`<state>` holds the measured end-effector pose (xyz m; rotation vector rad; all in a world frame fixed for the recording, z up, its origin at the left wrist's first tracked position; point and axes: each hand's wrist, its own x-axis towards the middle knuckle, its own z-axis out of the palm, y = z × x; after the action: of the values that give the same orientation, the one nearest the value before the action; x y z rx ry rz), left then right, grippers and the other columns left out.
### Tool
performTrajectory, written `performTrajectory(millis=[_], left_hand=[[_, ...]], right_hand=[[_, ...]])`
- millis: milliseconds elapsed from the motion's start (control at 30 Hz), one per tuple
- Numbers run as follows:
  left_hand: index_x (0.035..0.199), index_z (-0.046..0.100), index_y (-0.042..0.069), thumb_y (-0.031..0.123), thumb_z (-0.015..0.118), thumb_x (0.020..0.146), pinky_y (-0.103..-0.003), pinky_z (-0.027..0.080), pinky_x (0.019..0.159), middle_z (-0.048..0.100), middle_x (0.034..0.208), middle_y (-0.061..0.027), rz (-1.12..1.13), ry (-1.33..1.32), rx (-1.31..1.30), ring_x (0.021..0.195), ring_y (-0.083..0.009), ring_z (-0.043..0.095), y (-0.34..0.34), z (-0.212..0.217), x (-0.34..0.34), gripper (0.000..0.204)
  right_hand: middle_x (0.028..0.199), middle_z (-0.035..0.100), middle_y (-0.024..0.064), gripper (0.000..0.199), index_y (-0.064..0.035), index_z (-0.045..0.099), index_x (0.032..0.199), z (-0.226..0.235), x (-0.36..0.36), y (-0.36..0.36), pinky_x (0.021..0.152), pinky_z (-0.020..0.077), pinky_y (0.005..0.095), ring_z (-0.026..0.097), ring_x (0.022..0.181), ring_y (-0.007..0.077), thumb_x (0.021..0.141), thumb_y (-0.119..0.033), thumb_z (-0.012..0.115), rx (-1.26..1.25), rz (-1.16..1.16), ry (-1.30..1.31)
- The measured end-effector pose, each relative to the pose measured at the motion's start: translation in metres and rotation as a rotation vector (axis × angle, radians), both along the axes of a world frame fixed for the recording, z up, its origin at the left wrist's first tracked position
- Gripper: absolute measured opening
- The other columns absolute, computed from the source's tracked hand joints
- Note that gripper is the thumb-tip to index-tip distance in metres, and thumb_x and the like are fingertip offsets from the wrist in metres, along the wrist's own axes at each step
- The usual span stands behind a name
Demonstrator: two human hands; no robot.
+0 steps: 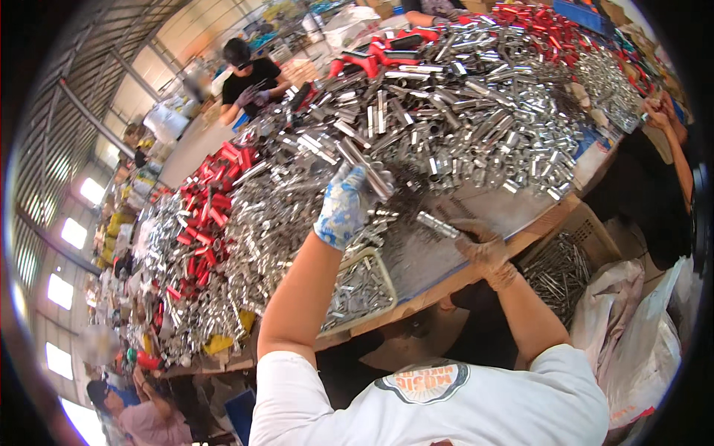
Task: The person assembles metal tool handles by inserting metal pins and cylinders into metal tubes and attaching red grips by hand, then places the finished assemblies into a basket.
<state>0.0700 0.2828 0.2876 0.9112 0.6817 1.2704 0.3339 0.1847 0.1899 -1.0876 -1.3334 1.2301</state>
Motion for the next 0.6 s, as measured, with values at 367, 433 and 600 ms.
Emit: performTrajectory(millis=[367,433,600], left_hand=[[0.123,0.047,0.001,0.014,0.073,0.086,-0.027,0.054,0.074,0.059,0.096,-0.0032,0.176,0.564,0.053,0.084,-0.0106,0.060,-0.150,0.007,-0.054,0.047],[0.124,0.046,0.000,0.013,0.072,0.086,-0.028,0.055,0.077,0.060,0.099,-0.0051,0.169,0.604,0.038,0.086,-0.0121,0.061,-0.162,0.004,-0.060,0.047],[0.126,0.044,-0.001,0.004,0.058,0.092,-0.039,0.057,0.088,0.062,0.108,-0.0138,0.322,0.014,-0.050,0.107,-0.0299,0.063,-0.190,-0.009,-0.060,0.038]], right_hand=[[0.086,0.064,-0.0002,0.036,-0.0013,0.063,0.114,0.038,-0.035,-0.072,0.067,0.0484,0.0229,0.059,0.080,0.0062,0.079,-0.003,0.071,0.055,0.149,-0.028],[0.083,0.063,-0.0009,0.035,-0.0016,0.063,0.114,0.044,-0.039,-0.081,0.065,0.0486,0.0239,0.060,0.078,0.0068,0.079,-0.004,0.071,-0.047,0.179,0.020],[0.076,0.067,0.0068,0.032,-0.0045,0.068,0.104,0.046,-0.054,-0.097,0.064,0.0510,0.0327,0.065,0.071,0.0201,0.073,-0.008,0.075,0.386,0.123,-0.262]])
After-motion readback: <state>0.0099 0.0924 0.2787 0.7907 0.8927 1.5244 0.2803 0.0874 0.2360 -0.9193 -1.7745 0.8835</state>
